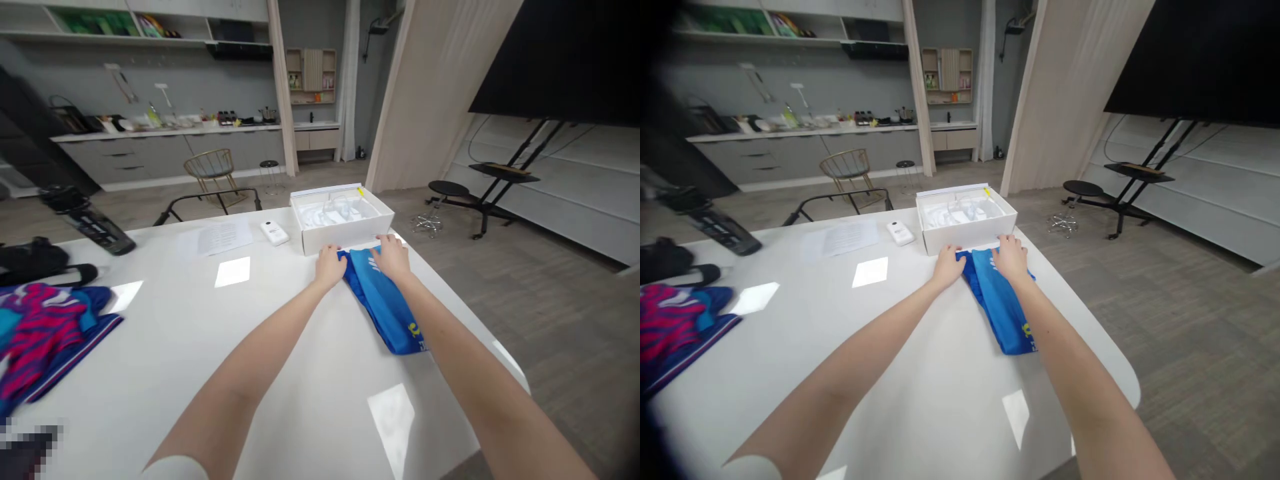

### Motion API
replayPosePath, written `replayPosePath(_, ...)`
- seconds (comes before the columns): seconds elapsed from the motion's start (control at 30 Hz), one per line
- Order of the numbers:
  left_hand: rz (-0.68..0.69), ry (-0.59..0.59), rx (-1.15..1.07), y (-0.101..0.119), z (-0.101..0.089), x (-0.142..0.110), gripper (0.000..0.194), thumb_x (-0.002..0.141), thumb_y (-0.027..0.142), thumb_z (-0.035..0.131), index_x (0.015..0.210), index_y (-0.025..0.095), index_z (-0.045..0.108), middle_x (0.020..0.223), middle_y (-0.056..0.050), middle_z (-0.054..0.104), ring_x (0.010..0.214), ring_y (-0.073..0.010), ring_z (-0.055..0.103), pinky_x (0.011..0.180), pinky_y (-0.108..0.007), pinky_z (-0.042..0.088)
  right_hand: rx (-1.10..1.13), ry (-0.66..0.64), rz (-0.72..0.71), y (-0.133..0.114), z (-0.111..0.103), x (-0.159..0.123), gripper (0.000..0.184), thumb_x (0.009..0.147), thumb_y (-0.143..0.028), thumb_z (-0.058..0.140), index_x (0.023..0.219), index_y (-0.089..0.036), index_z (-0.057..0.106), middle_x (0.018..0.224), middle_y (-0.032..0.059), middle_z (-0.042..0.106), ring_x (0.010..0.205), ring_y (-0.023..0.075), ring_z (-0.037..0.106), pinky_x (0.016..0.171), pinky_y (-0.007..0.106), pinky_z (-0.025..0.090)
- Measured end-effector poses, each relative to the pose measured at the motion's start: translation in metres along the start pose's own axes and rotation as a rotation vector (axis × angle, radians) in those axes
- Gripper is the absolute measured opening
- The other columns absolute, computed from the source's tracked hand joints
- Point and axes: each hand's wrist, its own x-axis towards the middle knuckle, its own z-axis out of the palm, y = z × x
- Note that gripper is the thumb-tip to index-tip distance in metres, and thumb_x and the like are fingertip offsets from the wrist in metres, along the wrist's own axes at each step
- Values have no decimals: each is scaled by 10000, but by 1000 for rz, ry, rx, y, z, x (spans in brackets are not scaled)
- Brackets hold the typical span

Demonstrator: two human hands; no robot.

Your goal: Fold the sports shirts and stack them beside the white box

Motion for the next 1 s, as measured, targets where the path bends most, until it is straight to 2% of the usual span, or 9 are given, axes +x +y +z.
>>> replayPosePath(0.1,91,-144,0,-6,-50,-22,218,899,211,534,1024,202,712,1041,-73,728,996,-211,674,925,-307,506,223,-187,-170,-64,-8,-19,245,931,-286,579,1093,-175,726,1017,115,749,963,251,681,871,336,497)
replayPosePath(0.17,148,-236,-7,-19,-92,-40,191,893,221,536,950,205,717,919,-43,740,880,-196,683,850,-293,521,417,-316,-226,-111,-5,-33,207,910,-221,562,1002,-176,741,830,64,748,802,196,695,766,275,502)
replayPosePath(0.27,208,-304,19,-53,-165,-73,191,879,223,545,931,207,729,932,-26,749,881,-182,683,835,-272,518,645,-405,-210,-179,9,-58,201,885,-178,569,1014,-161,723,786,43,739,688,151,690,679,235,493)
replayPosePath(0.4,81,-310,117,-119,-271,-124,231,873,237,575,1017,198,752,993,-39,758,893,-176,689,835,-261,525,816,-594,-116,-268,33,-100,159,905,-253,607,994,-154,693,848,65,740,628,128,672,587,215,480)
replayPosePath(0.5,-31,-207,211,-177,-351,-168,231,860,209,590,1007,185,766,1004,-50,762,920,-178,692,870,-256,521,877,-757,-111,-337,46,-132,140,920,-266,608,946,-149,680,855,75,729,634,121,667,573,205,488)
replayPosePath(0.67,-206,42,278,-273,-469,-242,248,860,204,561,989,176,771,973,-56,766,878,-189,699,839,-268,529,900,-878,-238,-456,66,-175,107,921,-234,608,921,-148,673,828,66,718,622,111,654,537,188,475)
replayPosePath(0.8,-359,209,335,-343,-551,-293,267,847,187,543,989,175,769,946,-54,763,874,-202,704,807,-269,526,966,-935,-287,-549,83,-203,90,902,-183,611,978,-156,650,800,37,693,605,115,652,499,191,483)
replayPosePath(0.9,-479,307,388,-392,-609,-322,291,824,161,544,1008,164,770,961,-74,757,929,-230,704,840,-288,524,1067,-981,-217,-615,98,-226,134,891,-172,625,1024,-168,612,790,17,660,629,134,667,517,223,538)
replayPosePath(1.0,-587,403,446,-439,-659,-342,316,815,148,546,1046,159,763,994,-99,747,999,-261,692,894,-319,520,1126,-1006,-148,-674,117,-244,218,890,-196,638,1101,-171,590,873,44,679,668,151,688,573,274,588)
